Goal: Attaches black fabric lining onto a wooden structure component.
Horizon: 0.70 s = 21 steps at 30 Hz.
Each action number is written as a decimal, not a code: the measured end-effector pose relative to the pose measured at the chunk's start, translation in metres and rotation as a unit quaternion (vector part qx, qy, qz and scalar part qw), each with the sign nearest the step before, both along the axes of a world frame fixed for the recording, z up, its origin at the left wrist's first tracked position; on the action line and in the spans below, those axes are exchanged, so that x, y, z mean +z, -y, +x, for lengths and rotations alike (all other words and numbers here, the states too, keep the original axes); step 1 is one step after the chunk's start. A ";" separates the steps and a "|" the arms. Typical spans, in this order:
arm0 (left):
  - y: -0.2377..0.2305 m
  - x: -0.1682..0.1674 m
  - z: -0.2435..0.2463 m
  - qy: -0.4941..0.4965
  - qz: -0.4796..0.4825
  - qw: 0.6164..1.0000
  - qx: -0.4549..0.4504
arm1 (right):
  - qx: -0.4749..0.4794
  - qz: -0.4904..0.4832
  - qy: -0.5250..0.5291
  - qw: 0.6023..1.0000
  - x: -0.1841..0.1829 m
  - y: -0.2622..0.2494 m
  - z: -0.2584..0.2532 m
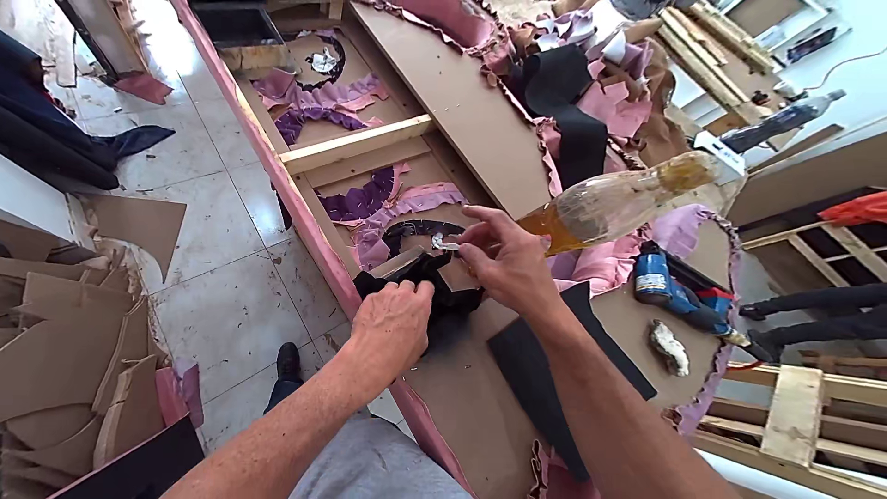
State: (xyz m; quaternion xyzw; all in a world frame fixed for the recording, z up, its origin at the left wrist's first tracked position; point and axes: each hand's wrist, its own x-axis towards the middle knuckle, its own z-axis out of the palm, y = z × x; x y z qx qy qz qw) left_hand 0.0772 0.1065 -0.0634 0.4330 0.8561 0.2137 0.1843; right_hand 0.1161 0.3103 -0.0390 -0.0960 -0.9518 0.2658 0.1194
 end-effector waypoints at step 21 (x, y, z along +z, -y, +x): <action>-0.036 0.014 -0.075 -0.140 -0.066 0.947 -0.282 | -0.075 0.047 -0.012 0.996 0.002 0.040 0.070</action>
